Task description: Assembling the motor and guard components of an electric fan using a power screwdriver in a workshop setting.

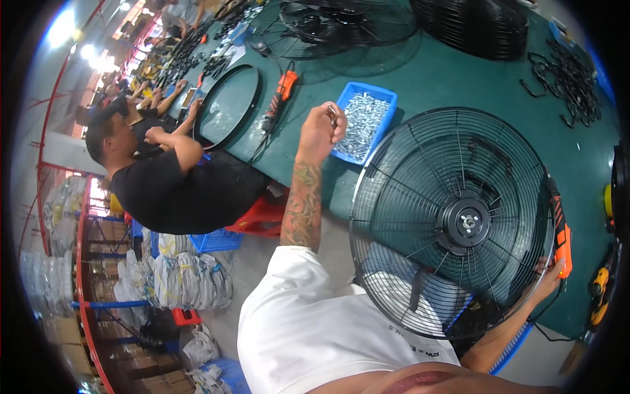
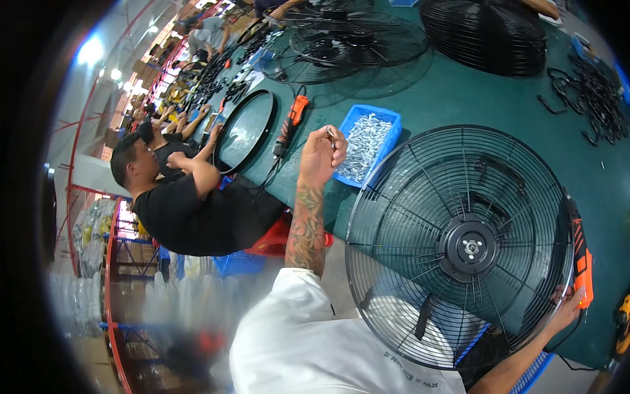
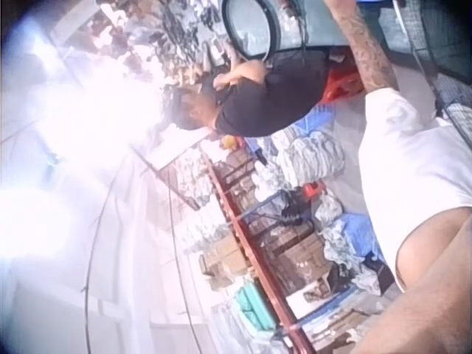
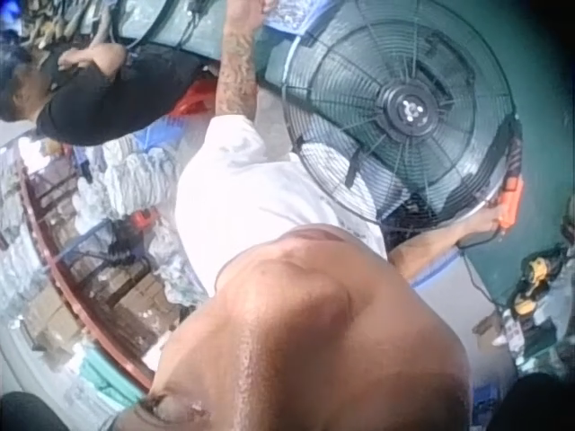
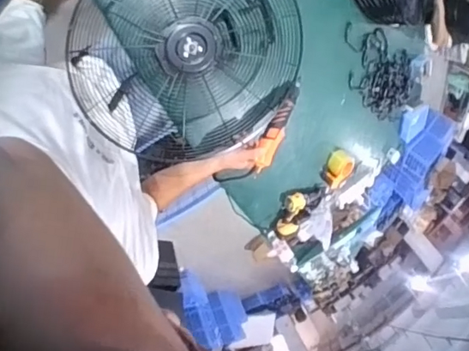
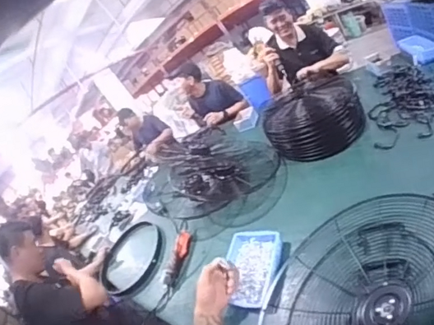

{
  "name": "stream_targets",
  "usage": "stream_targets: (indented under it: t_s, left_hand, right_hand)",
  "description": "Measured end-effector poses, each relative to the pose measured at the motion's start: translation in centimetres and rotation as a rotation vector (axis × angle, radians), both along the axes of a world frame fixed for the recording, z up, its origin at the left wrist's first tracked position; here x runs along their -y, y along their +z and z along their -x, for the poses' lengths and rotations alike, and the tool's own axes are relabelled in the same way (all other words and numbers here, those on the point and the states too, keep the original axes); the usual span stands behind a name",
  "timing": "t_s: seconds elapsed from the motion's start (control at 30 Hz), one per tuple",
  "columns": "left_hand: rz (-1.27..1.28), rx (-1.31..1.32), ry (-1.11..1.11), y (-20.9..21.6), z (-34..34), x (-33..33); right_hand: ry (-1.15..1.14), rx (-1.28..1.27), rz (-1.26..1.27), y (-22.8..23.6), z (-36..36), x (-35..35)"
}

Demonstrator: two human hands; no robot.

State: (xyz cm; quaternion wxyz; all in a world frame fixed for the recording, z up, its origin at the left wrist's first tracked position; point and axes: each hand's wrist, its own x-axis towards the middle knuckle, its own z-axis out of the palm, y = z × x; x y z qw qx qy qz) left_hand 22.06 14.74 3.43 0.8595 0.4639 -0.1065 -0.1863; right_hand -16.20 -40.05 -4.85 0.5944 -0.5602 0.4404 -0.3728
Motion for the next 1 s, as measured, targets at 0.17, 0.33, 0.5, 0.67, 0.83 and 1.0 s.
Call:
stream_targets:
  t_s: [0.17,0.33,0.5,0.67,0.83,1.0]
  left_hand:
    - [0.122,-0.025,-0.083,-0.2,-0.2,-0.8]
    - [0.202,-0.015,-0.015,-0.7,-0.3,-1.0]
    - [0.182,-0.011,0.045,-1.4,-0.6,-1.0]
    - [0.143,0.007,-0.020,-1.3,-0.7,-1.2]
    - [0.114,0.055,0.047,-0.7,0.1,-0.5]
    - [0.088,0.058,0.077,-0.4,0.6,-0.2]
  right_hand:
    - [0.015,0.004,0.039,0.0,0.0,0.2]
    - [0.010,0.018,0.017,0.5,-0.3,-0.5]
    - [0.023,0.031,0.057,0.7,-0.3,-0.6]
    - [-0.033,0.037,-0.005,0.5,0.1,0.2]
    - [-0.150,0.286,-0.255,0.5,1.2,0.7]
    - [-0.444,0.175,0.449,2.6,3.4,1.6]
